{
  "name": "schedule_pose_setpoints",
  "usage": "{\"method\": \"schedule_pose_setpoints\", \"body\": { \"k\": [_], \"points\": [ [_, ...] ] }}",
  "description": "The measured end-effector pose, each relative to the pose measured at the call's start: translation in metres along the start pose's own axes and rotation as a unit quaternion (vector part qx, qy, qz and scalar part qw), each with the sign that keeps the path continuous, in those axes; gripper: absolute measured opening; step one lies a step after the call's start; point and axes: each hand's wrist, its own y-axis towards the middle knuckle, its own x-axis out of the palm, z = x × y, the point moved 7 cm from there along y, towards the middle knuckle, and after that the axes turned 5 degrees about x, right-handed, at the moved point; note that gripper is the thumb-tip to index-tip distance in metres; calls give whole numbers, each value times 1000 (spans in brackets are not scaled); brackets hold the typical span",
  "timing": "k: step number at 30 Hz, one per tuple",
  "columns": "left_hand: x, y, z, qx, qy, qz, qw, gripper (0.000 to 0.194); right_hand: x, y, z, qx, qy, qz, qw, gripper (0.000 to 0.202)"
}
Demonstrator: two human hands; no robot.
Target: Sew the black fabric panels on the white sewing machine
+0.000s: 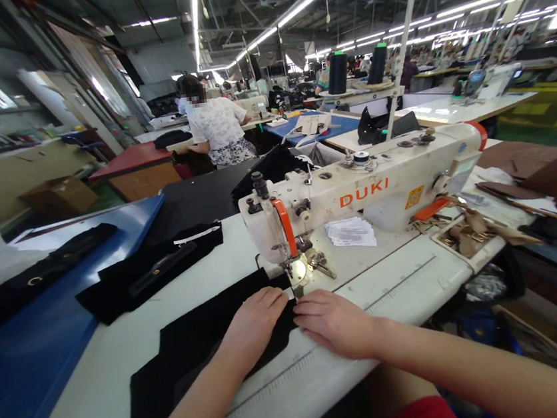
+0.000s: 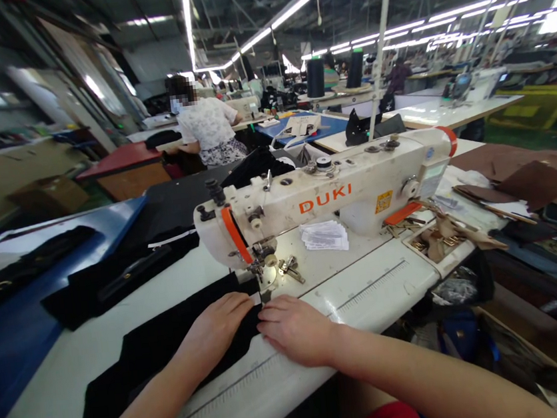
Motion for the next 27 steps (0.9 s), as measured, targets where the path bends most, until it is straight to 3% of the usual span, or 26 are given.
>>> {"method": "schedule_pose_setpoints", "body": {
  "k": [5,12,19,24,27],
  "points": [
    [2,0,0,4,18,7,1000,32,0,-1,0,1,1,-2,1000,20],
    [-2,-1,1,36,14,66,997,30,0,0,0,8,7,-9,1000,20],
    [-2,-2,1,41,0,63,997,34,-2,1,1,5,15,2,1000,21],
    [-1,-4,3,33,-13,73,997,35,-1,13,20,41,-3,6,999,16],
    [0,-9,3,-10,-26,73,997,34,2,22,31,51,-41,-5,998,14]
  ]
}}
